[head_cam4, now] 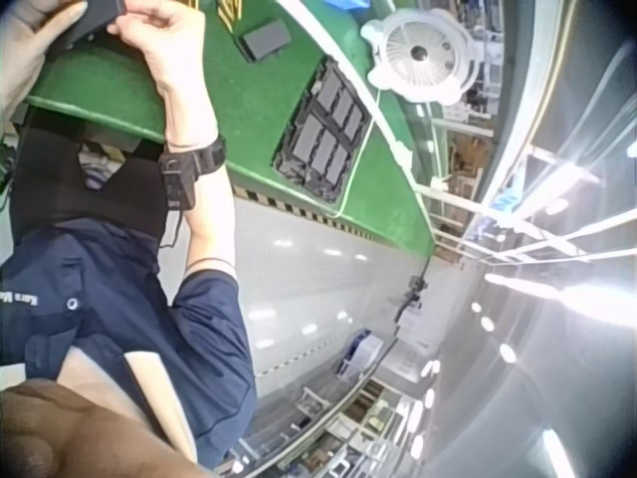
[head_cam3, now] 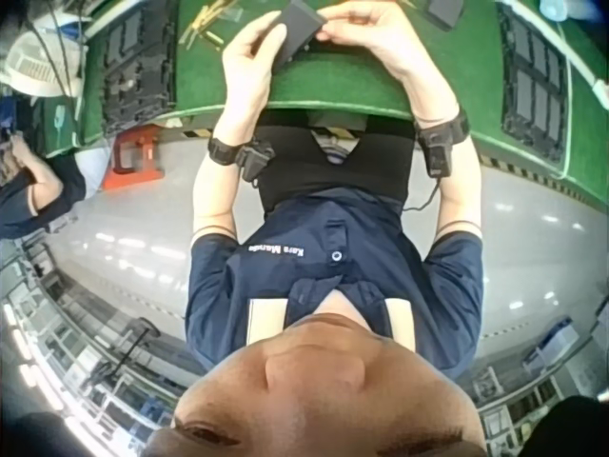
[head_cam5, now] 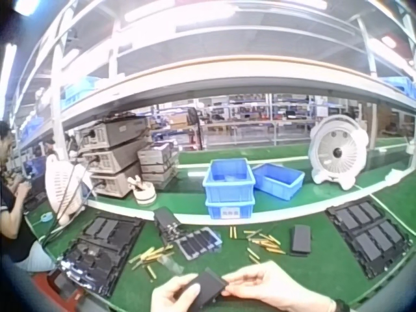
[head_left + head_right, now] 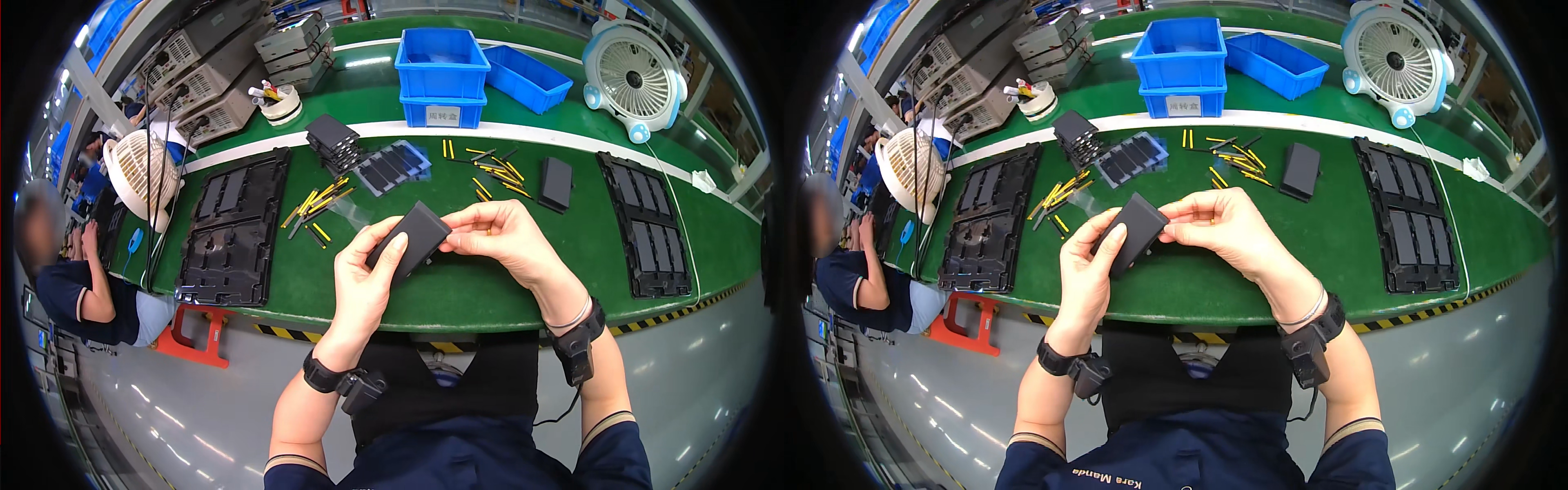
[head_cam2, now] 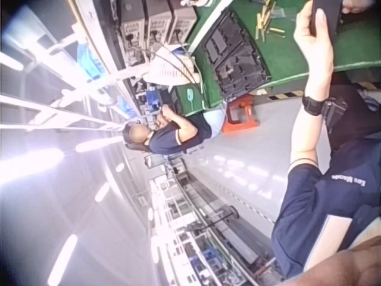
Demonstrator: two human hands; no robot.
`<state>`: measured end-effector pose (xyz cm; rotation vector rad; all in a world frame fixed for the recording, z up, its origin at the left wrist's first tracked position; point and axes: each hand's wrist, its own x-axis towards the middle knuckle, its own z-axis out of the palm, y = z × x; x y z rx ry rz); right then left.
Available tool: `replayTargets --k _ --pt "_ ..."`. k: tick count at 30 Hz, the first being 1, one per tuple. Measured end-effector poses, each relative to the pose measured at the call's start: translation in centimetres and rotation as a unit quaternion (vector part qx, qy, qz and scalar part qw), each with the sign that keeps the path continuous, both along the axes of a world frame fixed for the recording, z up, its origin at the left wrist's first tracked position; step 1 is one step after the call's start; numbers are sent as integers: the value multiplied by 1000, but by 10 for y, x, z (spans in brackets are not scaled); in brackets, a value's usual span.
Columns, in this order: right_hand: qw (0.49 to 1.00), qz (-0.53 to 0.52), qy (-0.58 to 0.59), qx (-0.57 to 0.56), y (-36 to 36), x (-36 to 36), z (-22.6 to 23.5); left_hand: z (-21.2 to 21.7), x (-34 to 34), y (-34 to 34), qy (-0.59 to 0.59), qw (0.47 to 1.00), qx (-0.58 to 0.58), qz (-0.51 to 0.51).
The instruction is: Assembling small black plastic components by inserting pins and applying labels.
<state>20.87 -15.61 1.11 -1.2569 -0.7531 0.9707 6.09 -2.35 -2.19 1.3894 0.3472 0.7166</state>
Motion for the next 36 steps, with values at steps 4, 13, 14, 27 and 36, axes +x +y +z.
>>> replayTargets --k 4,13,14,27,36 --pt "1000 -6 25 -2 1 -3 3 0 0 1 -13 1000 -3 -1" --pt "997 -49 14 65 7 -6 2 3 -7 4 37 996 -84 -1" --pt "996 -48 22 71 9 -11 8 4 -12 8 6 992 -121 24" --pt "999 28 -16 -29 3 -14 10 34 -57 62 -158 960 -77 218" --pt "996 65 -37 -54 3 -10 2 43 -60 93 -48 971 -40 232"
